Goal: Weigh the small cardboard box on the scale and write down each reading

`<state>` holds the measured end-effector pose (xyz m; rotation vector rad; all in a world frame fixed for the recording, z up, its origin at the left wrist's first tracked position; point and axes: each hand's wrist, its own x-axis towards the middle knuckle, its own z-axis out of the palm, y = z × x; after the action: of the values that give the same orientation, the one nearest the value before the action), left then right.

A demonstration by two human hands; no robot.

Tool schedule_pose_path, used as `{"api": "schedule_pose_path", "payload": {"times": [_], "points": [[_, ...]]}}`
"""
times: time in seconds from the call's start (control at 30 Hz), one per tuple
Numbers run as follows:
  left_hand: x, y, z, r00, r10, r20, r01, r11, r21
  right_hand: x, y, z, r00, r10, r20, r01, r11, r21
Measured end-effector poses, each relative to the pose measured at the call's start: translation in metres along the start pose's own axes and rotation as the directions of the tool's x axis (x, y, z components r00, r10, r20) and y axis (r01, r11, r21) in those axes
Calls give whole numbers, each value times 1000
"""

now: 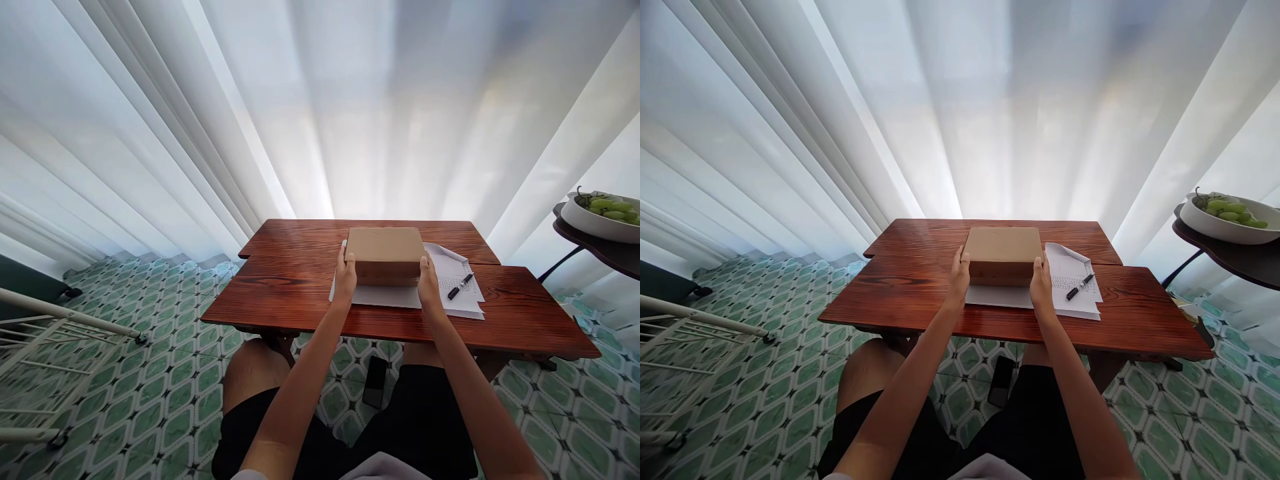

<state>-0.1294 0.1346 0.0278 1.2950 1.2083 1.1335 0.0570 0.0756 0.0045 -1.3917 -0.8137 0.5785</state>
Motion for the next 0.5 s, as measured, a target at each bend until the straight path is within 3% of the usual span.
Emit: {"api": "schedule_pose_path", "payload": {"times": [0.5], "points": [[2, -3, 6, 1000, -2, -25, 0, 996, -95, -5, -2, 12, 993, 39, -116, -39, 999, 1]]}}
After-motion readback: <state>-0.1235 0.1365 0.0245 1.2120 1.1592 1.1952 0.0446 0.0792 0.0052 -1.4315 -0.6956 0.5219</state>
